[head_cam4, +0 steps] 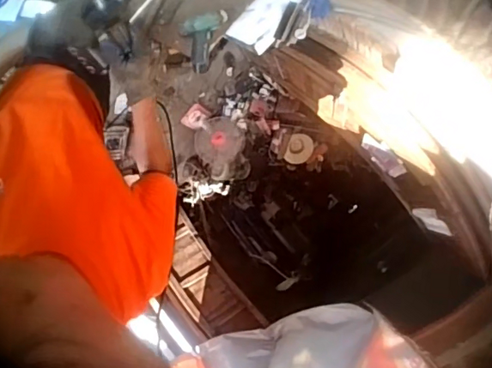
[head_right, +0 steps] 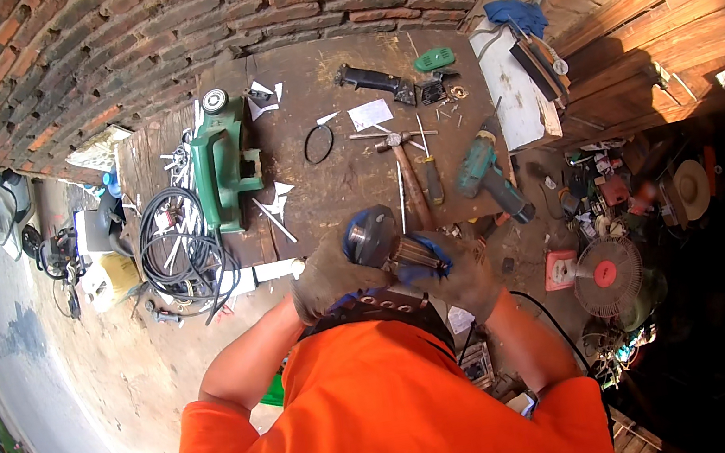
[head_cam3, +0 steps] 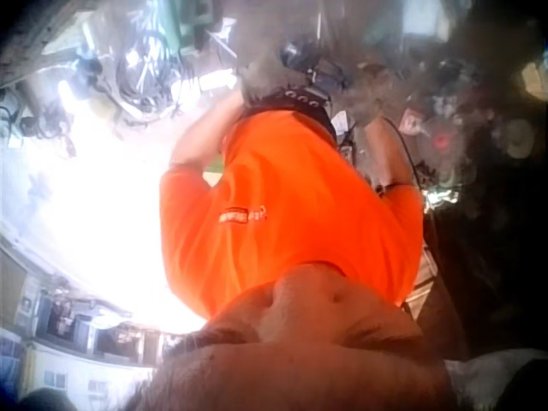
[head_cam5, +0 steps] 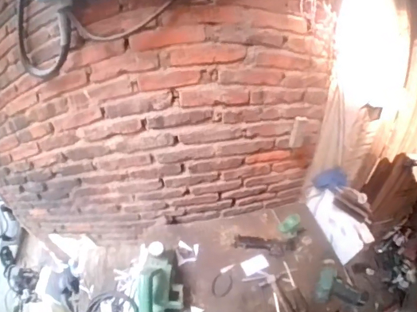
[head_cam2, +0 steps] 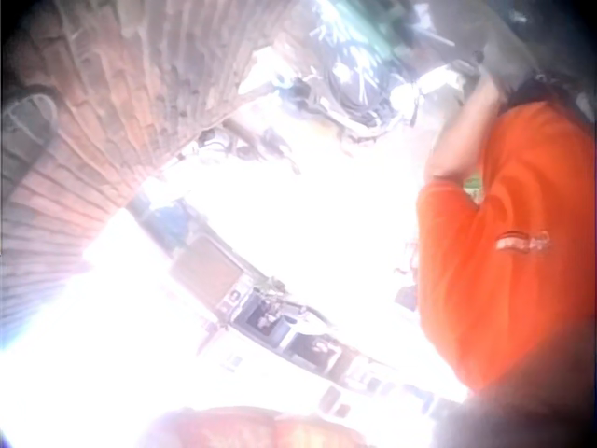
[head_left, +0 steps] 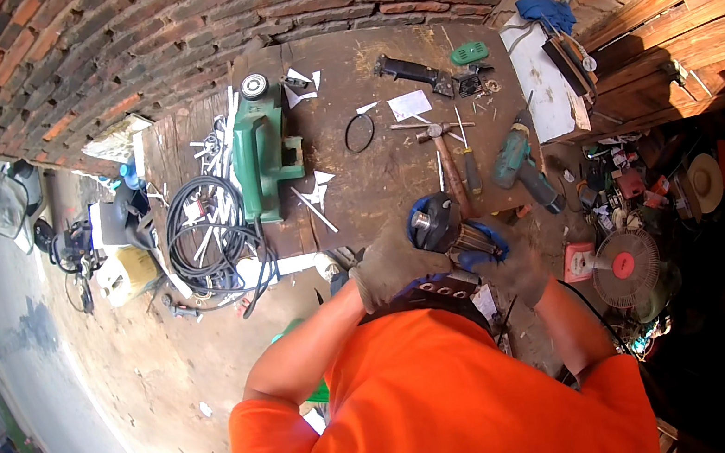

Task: The person assembles a mechanical device on a cluttered workbench. They pick up a green motor housing and two cylindrical metal parts, then use a screwdriver to fasten components together. The person handles various small parts and tools while constructing the device.

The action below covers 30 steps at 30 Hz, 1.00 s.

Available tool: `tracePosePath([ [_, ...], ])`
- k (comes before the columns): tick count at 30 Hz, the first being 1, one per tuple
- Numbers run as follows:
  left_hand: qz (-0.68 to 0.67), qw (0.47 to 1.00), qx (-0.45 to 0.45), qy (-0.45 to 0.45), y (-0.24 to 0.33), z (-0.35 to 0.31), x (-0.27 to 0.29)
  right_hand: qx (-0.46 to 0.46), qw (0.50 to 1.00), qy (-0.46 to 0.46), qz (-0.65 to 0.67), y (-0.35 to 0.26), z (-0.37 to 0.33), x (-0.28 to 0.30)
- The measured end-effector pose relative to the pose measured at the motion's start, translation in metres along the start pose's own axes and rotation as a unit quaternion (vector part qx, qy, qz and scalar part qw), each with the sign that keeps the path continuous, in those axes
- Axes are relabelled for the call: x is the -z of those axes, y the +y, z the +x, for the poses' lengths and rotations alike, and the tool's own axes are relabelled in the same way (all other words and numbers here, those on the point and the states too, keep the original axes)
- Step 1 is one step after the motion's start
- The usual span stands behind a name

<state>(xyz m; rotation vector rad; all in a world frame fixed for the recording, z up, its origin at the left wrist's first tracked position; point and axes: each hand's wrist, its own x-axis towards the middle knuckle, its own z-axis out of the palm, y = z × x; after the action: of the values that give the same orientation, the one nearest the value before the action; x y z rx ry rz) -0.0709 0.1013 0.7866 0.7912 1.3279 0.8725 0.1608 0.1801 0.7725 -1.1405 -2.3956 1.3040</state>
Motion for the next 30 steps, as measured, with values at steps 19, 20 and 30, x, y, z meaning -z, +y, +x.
tracePosePath([
  [19, -0.118, 0.991, -0.06, -0.006, -0.001, -0.006, 0.006, -0.023, 0.996, -0.082, 0.033, -0.04, 0.022, 0.032],
  [20, -0.14, 0.988, -0.067, -0.003, 0.001, -0.004, 0.007, -0.048, 0.993, -0.068, 0.081, -0.035, 0.021, 0.025],
  [30, -0.067, 0.997, -0.03, -0.012, -0.016, -0.001, 0.012, 0.017, 0.996, -0.088, 0.009, -0.029, 0.024, 0.027],
])
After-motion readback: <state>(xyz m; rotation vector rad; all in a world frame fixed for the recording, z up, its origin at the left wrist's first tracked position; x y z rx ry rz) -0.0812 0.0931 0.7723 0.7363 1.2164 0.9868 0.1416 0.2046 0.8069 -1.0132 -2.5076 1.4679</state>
